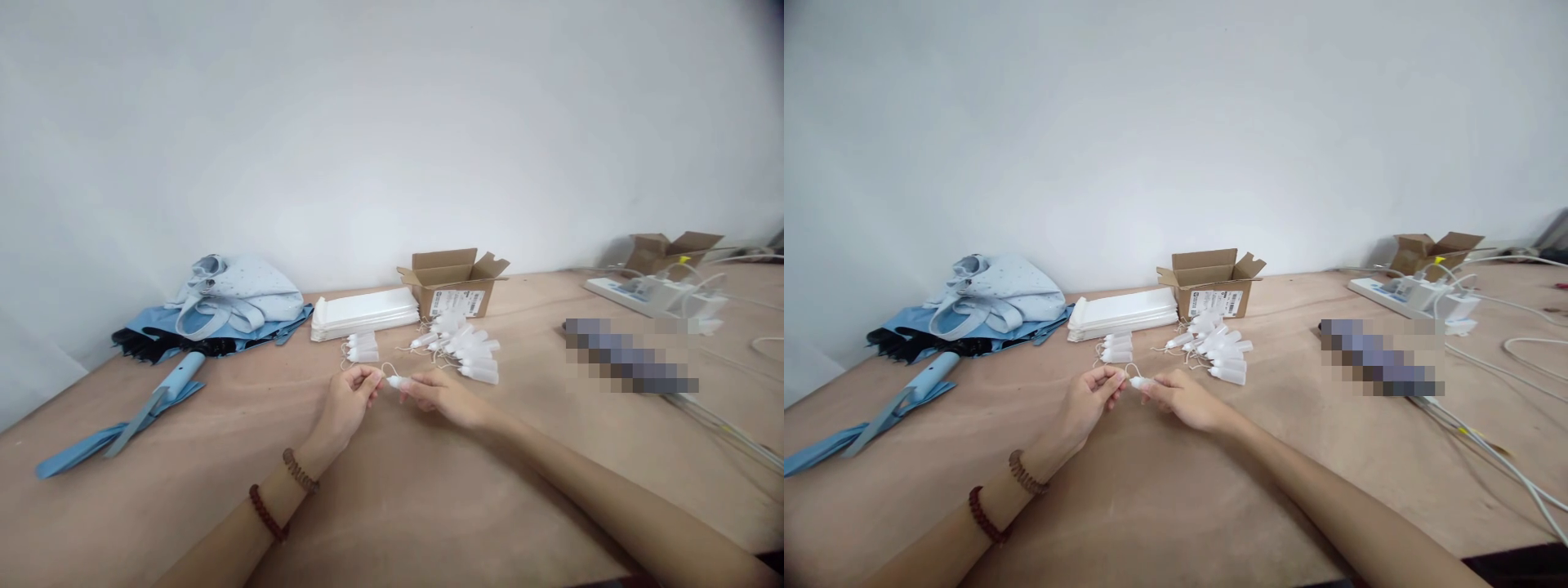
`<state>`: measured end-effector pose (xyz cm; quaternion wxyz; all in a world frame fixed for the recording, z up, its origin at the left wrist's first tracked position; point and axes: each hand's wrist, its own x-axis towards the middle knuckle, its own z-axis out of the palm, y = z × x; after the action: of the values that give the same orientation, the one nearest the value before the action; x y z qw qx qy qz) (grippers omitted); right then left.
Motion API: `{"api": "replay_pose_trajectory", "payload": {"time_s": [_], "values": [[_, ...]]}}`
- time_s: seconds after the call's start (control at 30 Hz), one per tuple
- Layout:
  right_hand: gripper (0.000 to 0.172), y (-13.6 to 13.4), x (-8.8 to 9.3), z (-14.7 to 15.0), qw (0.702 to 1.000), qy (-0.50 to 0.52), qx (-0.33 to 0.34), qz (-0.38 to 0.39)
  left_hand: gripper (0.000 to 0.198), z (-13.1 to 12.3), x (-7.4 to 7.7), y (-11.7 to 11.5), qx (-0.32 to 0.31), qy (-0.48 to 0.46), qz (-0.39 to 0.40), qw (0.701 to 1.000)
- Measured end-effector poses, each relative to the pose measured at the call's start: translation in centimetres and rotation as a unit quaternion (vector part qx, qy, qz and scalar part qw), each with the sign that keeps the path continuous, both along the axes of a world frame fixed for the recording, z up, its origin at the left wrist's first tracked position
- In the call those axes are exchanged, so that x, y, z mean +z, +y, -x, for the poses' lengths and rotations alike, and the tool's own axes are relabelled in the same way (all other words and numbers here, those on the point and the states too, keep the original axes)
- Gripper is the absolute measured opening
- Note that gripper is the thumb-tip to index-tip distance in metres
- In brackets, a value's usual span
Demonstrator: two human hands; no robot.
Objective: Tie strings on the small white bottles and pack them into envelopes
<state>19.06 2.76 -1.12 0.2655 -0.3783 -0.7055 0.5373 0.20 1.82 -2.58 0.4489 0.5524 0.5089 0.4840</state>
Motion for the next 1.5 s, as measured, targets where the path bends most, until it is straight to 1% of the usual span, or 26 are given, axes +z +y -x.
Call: {"api": "replay_pose_trajectory", "payload": {"time_s": [0.07,0.23,0.3,0.37,0.43,0.53,0.6,0.63,0.7,0.83,0.93,1.03,1.17,1.27,1.4,1.5], "values": [[0.044,0.0,-0.1,0.0,1.0,-0.004,-0.003,-0.001,0.023,0.0,-0.1,0.0,-0.004,0.009,-0.006,1.0],[0.041,-0.3,-0.2,0.3,0.997,-0.037,-0.005,-0.074,0.026,-0.2,-0.2,-0.4,-0.013,0.02,-0.007,1.0],[0.04,-0.4,-0.2,0.3,0.996,-0.04,-0.003,-0.085,0.027,-0.3,-0.2,-0.4,-0.01,0.01,0.001,1.0],[0.04,-0.4,-0.2,0.3,0.996,-0.034,-0.002,-0.08,0.027,-0.2,-0.1,-0.3,-0.018,-0.016,0.017,1.0],[0.04,-0.3,-0.2,0.3,0.997,-0.021,-0.006,-0.068,0.027,0.0,0.2,-0.1,-0.046,-0.063,0.056,0.995],[0.043,0.0,-0.2,0.3,0.999,-0.001,-0.015,-0.046,0.027,0.4,0.7,0.5,-0.084,-0.144,0.128,0.978],[0.046,0.1,-0.3,0.3,0.999,0.006,-0.02,-0.036,0.028,0.7,0.9,0.7,-0.089,-0.172,0.148,0.97],[0.047,0.1,-0.3,0.3,0.999,0.007,-0.022,-0.034,0.028,0.8,1.0,0.8,-0.089,-0.171,0.144,0.971],[0.047,0.1,-0.4,0.3,0.999,0.006,-0.023,-0.033,0.028,1.0,0.8,0.8,-0.09,-0.139,0.116,0.979],[0.045,-0.1,-0.4,0.3,0.999,-0.003,-0.018,-0.039,0.027,0.9,0.3,0.5,-0.07,-0.021,0.042,0.996],[0.046,-0.1,-0.5,0.1,0.999,-0.007,-0.021,-0.044,0.029,0.7,-0.2,0.3,-0.045,0.039,0.0,0.998],[0.046,-0.1,-0.5,-0.1,0.999,-0.002,-0.021,-0.046,0.03,0.5,-0.7,0.3,-0.036,0.057,-0.014,0.998],[0.047,-0.2,-0.4,-0.2,0.999,0.001,-0.017,-0.033,0.03,0.6,-0.8,0.4,-0.053,0.054,-0.005,0.997],[0.047,-0.1,-0.4,-0.1,0.999,0.02,-0.017,-0.019,0.03,0.8,-0.3,0.6,-0.077,0.042,0.012,0.996],[0.045,0.2,-0.9,0.3,0.996,0.082,-0.021,0.014,0.037,1.2,0.7,0.9,-0.127,-0.001,0.079,0.989],[0.045,0.3,-1.1,0.5,0.993,0.112,-0.021,0.022,0.046,1.4,0.9,1.1,-0.131,-0.031,0.135,0.982]]}}
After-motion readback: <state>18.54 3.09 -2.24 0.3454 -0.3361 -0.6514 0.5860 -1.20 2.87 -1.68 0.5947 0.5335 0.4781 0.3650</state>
